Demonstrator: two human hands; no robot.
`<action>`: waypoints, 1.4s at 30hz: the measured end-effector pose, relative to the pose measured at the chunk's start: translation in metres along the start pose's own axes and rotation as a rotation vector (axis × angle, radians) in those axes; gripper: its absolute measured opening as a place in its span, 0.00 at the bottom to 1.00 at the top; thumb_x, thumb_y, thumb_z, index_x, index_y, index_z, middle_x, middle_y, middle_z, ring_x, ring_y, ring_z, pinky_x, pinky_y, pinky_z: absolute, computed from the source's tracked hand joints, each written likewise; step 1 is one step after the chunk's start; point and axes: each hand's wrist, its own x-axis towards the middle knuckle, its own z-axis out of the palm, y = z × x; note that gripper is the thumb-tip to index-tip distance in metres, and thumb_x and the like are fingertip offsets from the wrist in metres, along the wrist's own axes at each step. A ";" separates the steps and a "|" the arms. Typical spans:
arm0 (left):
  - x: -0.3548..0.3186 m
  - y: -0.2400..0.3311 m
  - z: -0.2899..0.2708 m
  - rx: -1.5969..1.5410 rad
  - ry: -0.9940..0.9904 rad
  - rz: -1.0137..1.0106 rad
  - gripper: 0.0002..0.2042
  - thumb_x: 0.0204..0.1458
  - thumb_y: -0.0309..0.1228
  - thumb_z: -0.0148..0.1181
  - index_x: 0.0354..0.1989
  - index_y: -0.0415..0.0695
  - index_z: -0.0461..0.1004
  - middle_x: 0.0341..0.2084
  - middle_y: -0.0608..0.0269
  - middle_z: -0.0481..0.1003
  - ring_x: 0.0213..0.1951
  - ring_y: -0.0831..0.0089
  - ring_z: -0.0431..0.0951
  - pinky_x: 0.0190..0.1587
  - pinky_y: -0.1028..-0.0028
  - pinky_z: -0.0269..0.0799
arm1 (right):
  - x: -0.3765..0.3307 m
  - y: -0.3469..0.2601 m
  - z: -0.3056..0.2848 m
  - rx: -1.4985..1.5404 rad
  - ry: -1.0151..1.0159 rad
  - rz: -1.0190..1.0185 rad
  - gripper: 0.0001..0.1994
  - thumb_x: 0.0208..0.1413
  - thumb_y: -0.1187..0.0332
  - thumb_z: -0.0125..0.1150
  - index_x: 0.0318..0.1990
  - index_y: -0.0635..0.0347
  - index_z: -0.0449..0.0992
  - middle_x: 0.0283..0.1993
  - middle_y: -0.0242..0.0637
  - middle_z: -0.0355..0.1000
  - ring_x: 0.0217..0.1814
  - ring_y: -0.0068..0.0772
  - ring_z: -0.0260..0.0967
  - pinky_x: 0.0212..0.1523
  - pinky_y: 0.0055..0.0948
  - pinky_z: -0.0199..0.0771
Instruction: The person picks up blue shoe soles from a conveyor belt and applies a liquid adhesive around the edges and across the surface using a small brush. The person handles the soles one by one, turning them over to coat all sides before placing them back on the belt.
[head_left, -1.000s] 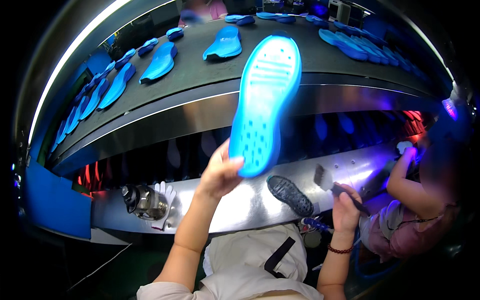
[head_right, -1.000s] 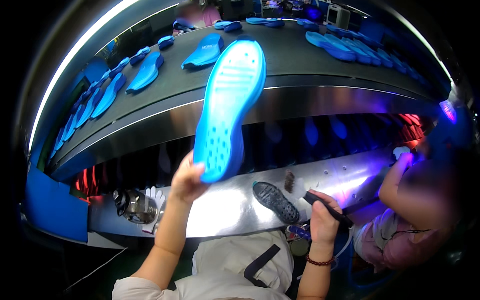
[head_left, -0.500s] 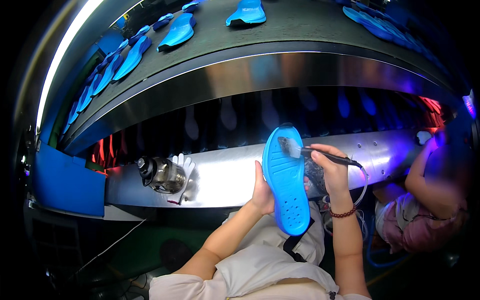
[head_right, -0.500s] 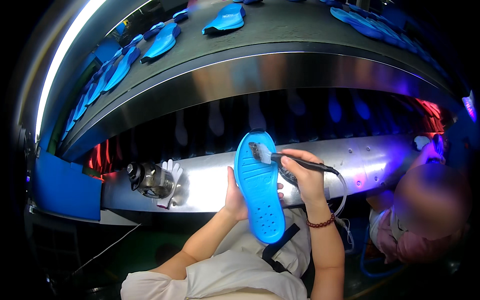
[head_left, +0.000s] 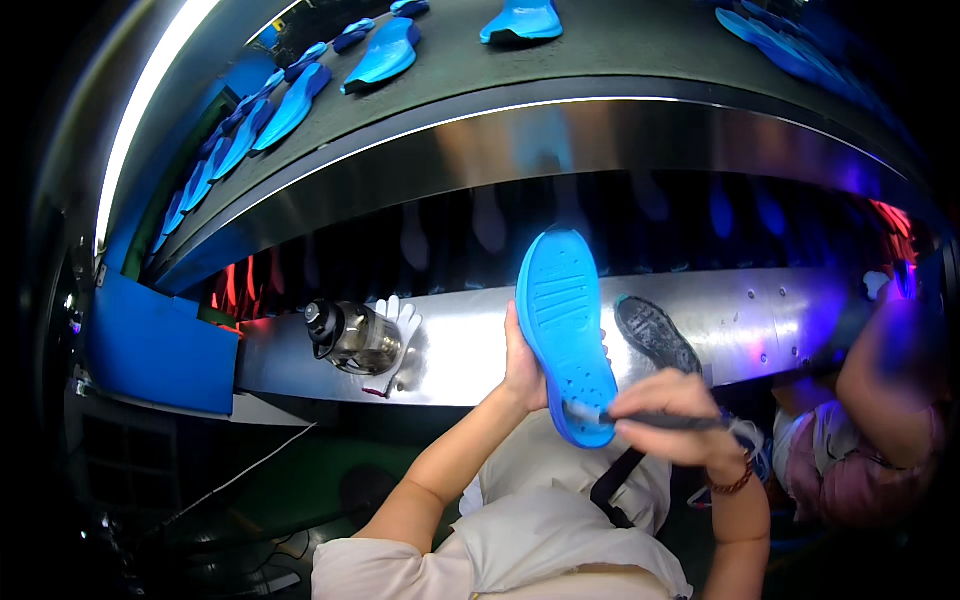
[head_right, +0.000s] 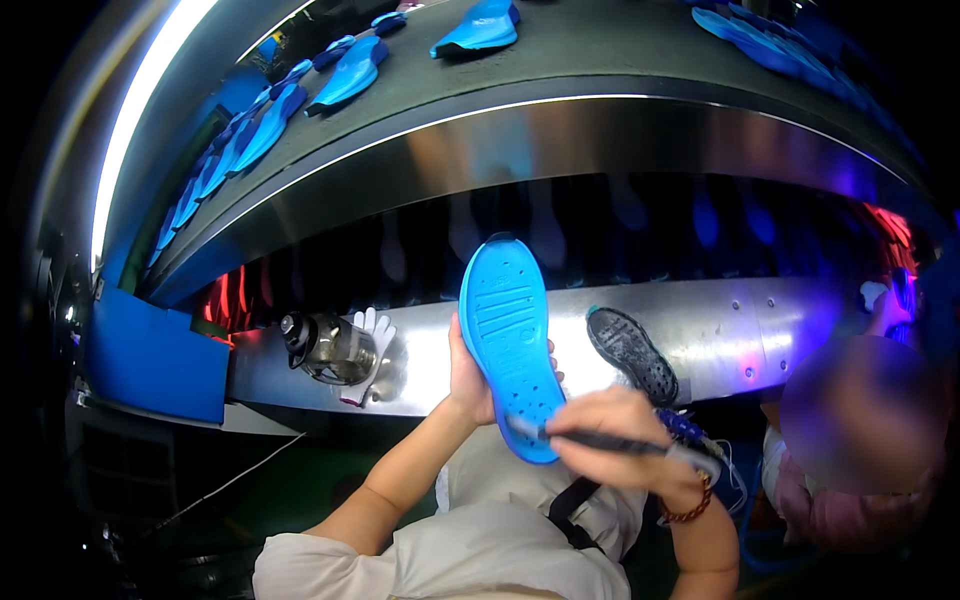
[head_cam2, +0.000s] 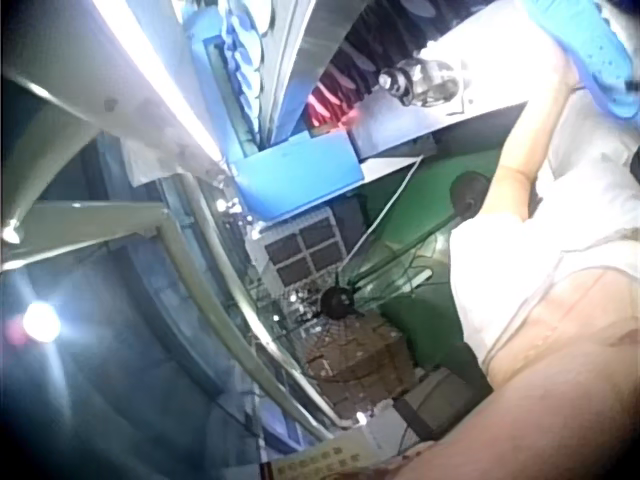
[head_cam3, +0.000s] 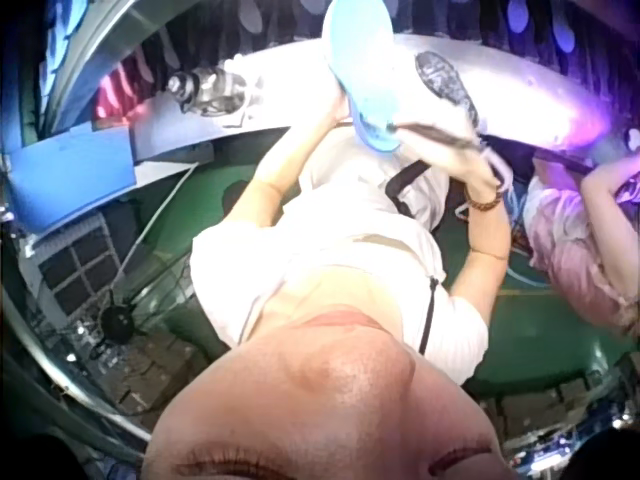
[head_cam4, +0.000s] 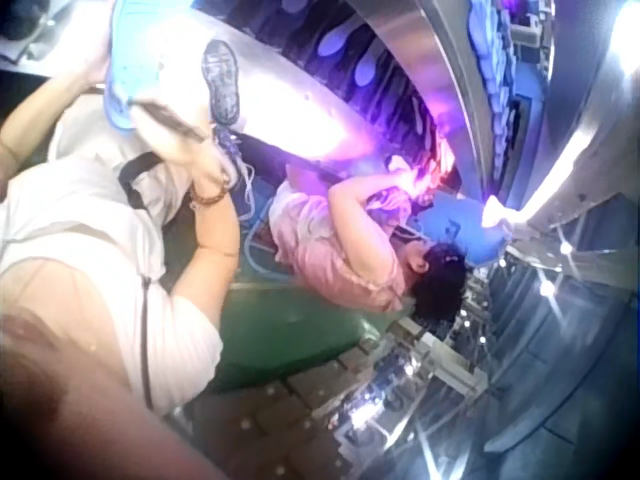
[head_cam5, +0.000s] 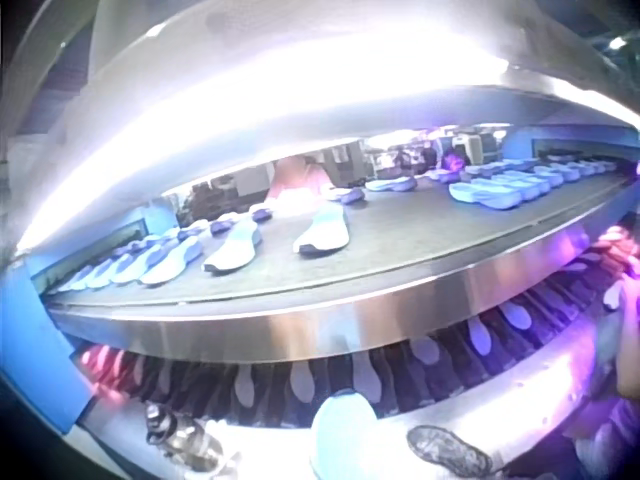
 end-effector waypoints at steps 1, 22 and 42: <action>-0.001 -0.005 0.006 -0.017 -0.042 -0.012 0.46 0.43 0.70 0.17 0.56 0.44 0.58 0.42 0.49 0.69 0.43 0.55 0.71 0.48 0.54 0.66 | 0.004 -0.002 -0.004 0.136 0.143 0.121 0.08 0.40 0.77 0.62 0.32 0.65 0.77 0.30 0.42 0.74 0.28 0.31 0.73 0.31 0.23 0.71; 0.001 0.003 0.054 0.056 -0.056 0.277 0.50 0.40 0.73 0.13 0.49 0.38 0.62 0.34 0.48 0.72 0.33 0.60 0.74 0.37 0.63 0.73 | 0.007 -0.017 -0.018 0.214 0.150 0.100 0.10 0.35 0.80 0.64 0.31 0.65 0.78 0.34 0.43 0.75 0.40 0.37 0.72 0.44 0.30 0.71; -0.014 -0.011 0.074 -0.191 -0.208 0.312 0.41 0.50 0.64 0.26 0.60 0.39 0.53 0.49 0.44 0.66 0.45 0.54 0.72 0.50 0.57 0.67 | -0.007 -0.004 0.009 0.882 0.456 0.392 0.10 0.45 0.80 0.59 0.38 0.71 0.74 0.42 0.47 0.73 0.39 0.32 0.72 0.41 0.25 0.72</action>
